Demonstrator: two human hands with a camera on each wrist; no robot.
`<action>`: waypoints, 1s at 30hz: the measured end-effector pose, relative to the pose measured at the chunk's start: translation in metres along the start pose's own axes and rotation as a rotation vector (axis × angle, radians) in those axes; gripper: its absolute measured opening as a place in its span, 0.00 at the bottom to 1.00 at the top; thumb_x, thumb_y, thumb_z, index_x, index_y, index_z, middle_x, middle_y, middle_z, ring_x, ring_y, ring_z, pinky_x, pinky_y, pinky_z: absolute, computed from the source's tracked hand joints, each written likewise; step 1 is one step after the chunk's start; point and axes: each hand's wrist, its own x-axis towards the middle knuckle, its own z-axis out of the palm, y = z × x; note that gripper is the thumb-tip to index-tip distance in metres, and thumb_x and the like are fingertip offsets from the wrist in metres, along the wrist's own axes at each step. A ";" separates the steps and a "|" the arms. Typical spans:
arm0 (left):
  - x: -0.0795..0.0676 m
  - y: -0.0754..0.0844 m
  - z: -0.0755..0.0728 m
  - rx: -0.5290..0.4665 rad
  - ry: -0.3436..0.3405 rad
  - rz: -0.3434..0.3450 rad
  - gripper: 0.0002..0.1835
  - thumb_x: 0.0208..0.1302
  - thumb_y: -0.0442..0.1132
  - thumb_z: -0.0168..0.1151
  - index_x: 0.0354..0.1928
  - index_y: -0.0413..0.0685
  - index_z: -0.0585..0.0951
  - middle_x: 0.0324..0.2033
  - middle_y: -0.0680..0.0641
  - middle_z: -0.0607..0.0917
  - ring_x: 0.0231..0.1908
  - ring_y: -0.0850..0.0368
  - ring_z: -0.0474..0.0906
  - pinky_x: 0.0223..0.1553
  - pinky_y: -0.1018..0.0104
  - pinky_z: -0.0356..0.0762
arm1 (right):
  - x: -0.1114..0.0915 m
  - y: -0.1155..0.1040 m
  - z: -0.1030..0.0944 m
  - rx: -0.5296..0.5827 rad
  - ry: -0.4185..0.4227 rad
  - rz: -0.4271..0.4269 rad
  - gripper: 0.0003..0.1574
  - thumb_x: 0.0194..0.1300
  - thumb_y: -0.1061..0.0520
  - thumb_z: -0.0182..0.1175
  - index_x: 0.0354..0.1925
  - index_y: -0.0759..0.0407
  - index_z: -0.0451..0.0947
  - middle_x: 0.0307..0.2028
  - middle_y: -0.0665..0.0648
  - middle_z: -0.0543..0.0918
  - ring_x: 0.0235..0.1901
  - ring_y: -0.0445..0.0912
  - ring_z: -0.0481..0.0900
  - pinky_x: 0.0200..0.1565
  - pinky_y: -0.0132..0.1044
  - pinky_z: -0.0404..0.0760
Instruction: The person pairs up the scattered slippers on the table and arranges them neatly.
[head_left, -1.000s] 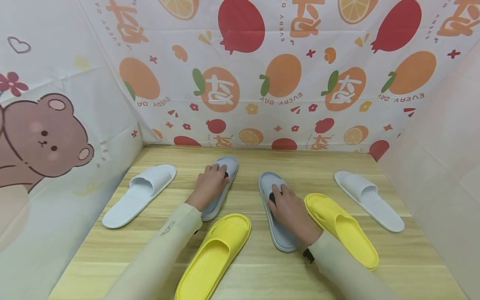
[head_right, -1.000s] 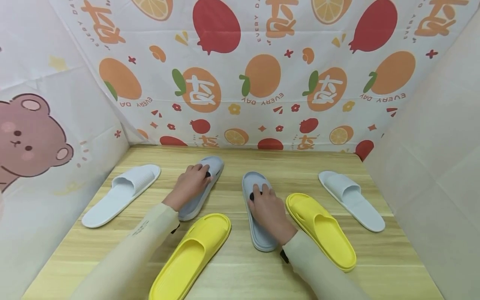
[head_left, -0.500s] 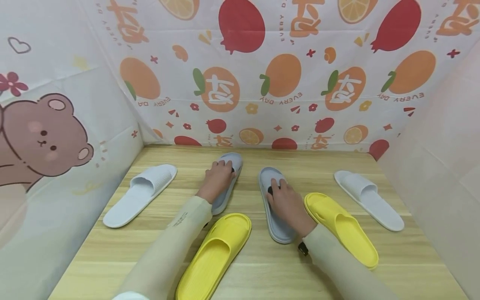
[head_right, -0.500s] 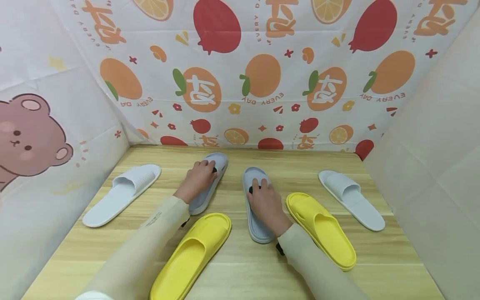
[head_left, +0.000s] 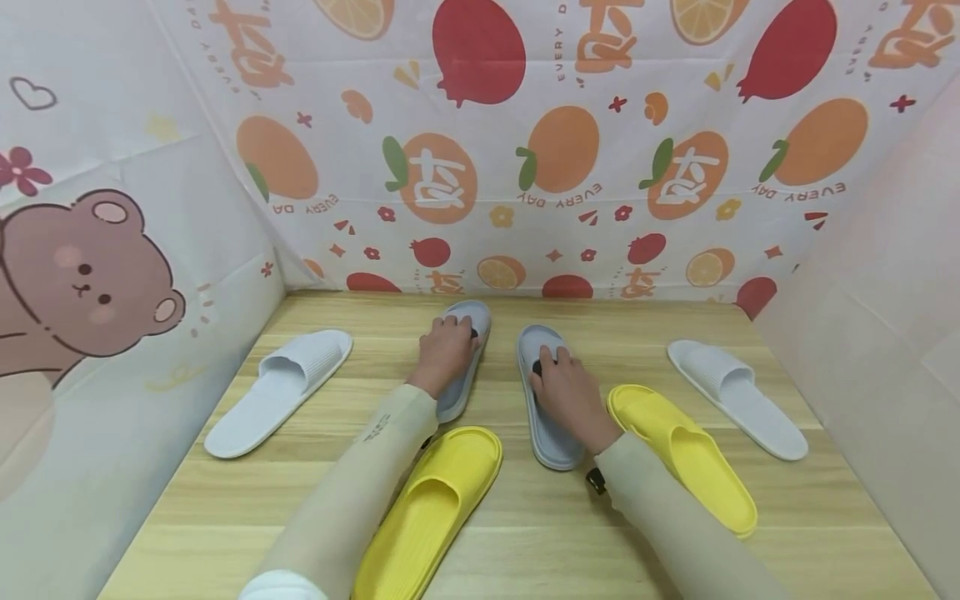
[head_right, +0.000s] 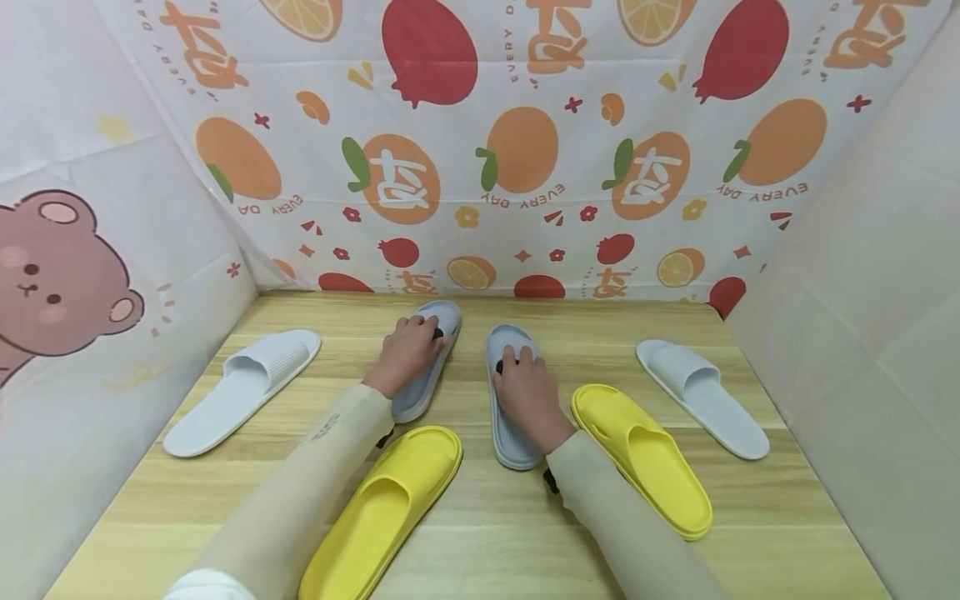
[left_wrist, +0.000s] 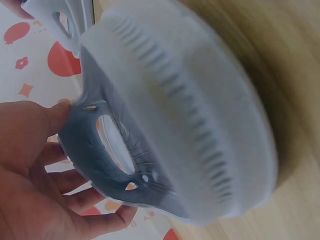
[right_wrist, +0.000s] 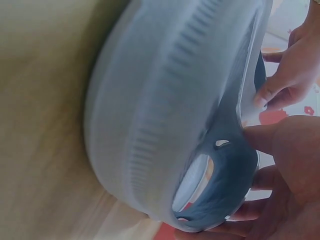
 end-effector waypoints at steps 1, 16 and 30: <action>0.001 0.002 0.000 -0.001 0.002 -0.001 0.26 0.76 0.53 0.54 0.65 0.41 0.73 0.58 0.36 0.77 0.59 0.38 0.71 0.50 0.35 0.76 | 0.002 0.000 0.000 0.001 -0.004 0.007 0.36 0.76 0.41 0.53 0.71 0.60 0.65 0.59 0.67 0.75 0.52 0.60 0.80 0.44 0.56 0.83; 0.017 0.032 0.006 0.012 0.029 -0.033 0.24 0.75 0.52 0.55 0.60 0.39 0.76 0.54 0.35 0.79 0.55 0.36 0.73 0.48 0.34 0.76 | 0.029 0.004 -0.003 -0.005 0.020 0.059 0.35 0.76 0.41 0.53 0.69 0.62 0.66 0.57 0.69 0.76 0.48 0.63 0.80 0.41 0.57 0.82; 0.025 0.044 0.009 0.018 -0.015 -0.088 0.26 0.76 0.52 0.53 0.62 0.37 0.74 0.56 0.33 0.77 0.59 0.34 0.71 0.51 0.30 0.73 | 0.055 -0.003 0.004 0.050 0.043 0.110 0.31 0.75 0.43 0.54 0.65 0.62 0.68 0.53 0.69 0.76 0.46 0.63 0.79 0.41 0.56 0.81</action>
